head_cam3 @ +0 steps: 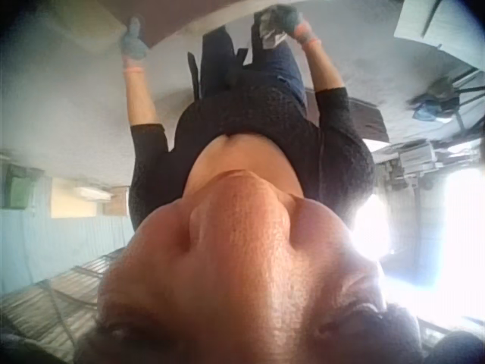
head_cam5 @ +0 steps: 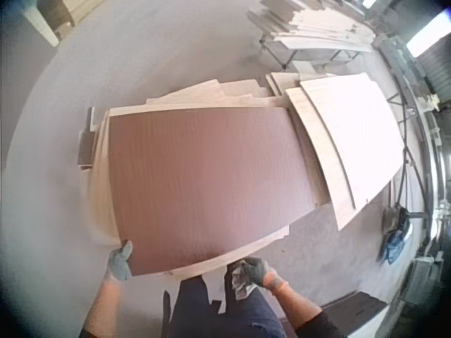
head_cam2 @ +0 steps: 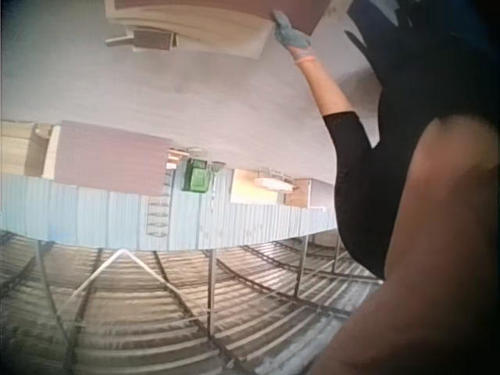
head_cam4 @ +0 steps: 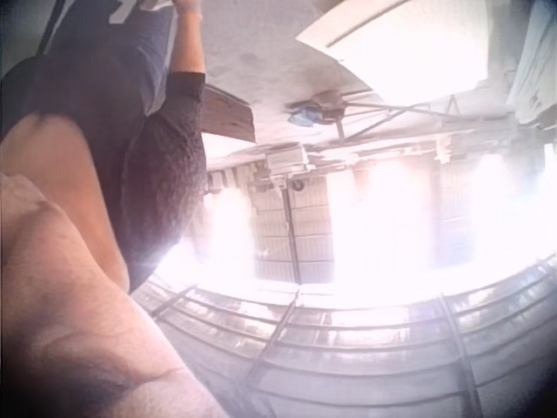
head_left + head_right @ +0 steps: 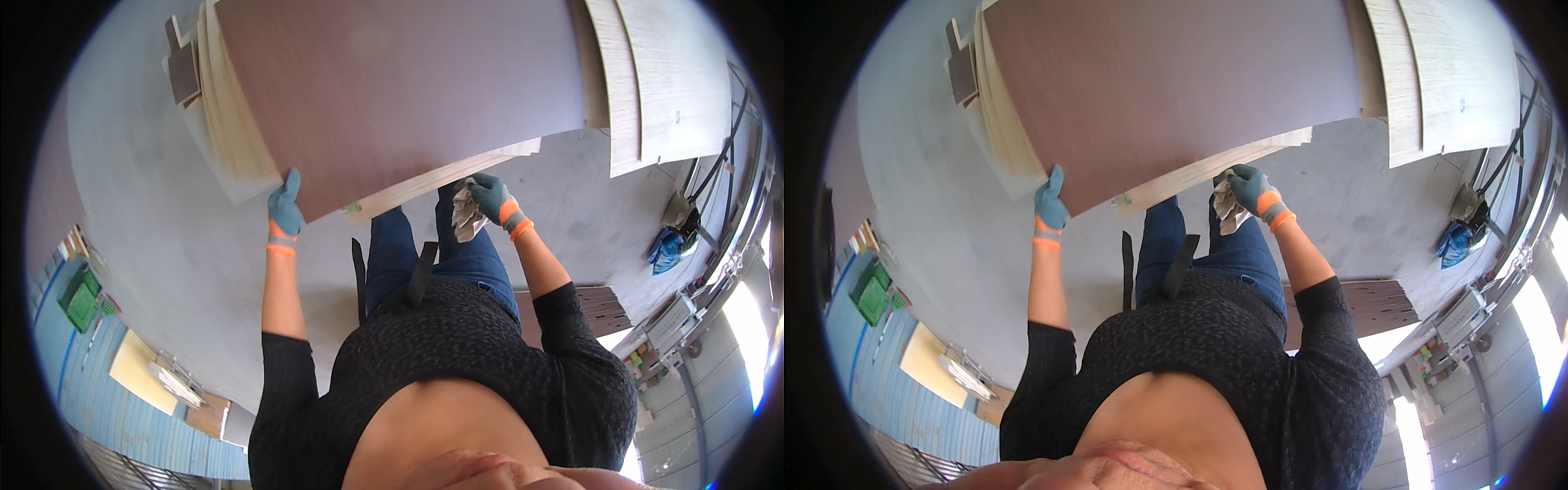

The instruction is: The person wipes the surface of large wood panels with a cloth, flips them over, and stacks them. They repeat this process for multiple panels, occasionally picking up a water bottle and pouring liquid onto the cloth before continuing to wipe.

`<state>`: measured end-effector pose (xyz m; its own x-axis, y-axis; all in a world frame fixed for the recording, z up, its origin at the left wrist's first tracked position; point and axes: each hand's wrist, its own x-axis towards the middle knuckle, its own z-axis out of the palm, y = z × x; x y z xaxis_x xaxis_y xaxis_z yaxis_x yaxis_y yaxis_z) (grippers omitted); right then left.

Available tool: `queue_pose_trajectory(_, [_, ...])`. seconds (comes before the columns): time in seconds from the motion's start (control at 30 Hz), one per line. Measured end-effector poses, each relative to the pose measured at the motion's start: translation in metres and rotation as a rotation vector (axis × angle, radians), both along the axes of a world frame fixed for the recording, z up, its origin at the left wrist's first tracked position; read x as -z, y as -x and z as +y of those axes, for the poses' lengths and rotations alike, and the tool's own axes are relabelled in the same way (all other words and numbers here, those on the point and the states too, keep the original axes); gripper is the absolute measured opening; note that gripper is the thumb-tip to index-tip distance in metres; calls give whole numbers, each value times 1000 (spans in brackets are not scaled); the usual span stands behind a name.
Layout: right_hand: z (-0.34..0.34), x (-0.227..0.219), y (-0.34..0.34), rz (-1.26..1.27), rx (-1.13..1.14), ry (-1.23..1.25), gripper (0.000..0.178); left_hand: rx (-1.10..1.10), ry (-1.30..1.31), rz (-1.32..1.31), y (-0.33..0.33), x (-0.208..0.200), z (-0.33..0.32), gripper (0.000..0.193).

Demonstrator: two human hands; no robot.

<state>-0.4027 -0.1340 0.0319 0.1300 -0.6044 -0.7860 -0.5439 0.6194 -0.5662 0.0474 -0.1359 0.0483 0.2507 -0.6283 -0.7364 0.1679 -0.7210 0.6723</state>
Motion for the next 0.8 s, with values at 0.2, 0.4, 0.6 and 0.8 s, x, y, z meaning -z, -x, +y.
queue_pose_trajectory(0.2, [16,-4,60,-427,748,-127,39,29,177,-85,36,-171,-29,39])
queue_pose_trajectory(0.4, [-24,1,98,-1163,1048,-115,69,98,326,-259,98,-275,-58,30])
queue_pose_trajectory(0.6, [-48,21,98,-1235,1266,-172,16,358,573,-479,67,-310,-66,28])
queue_pose_trajectory(0.8, [-38,-133,81,-1177,1319,33,12,882,1226,-1039,47,-380,-56,42])
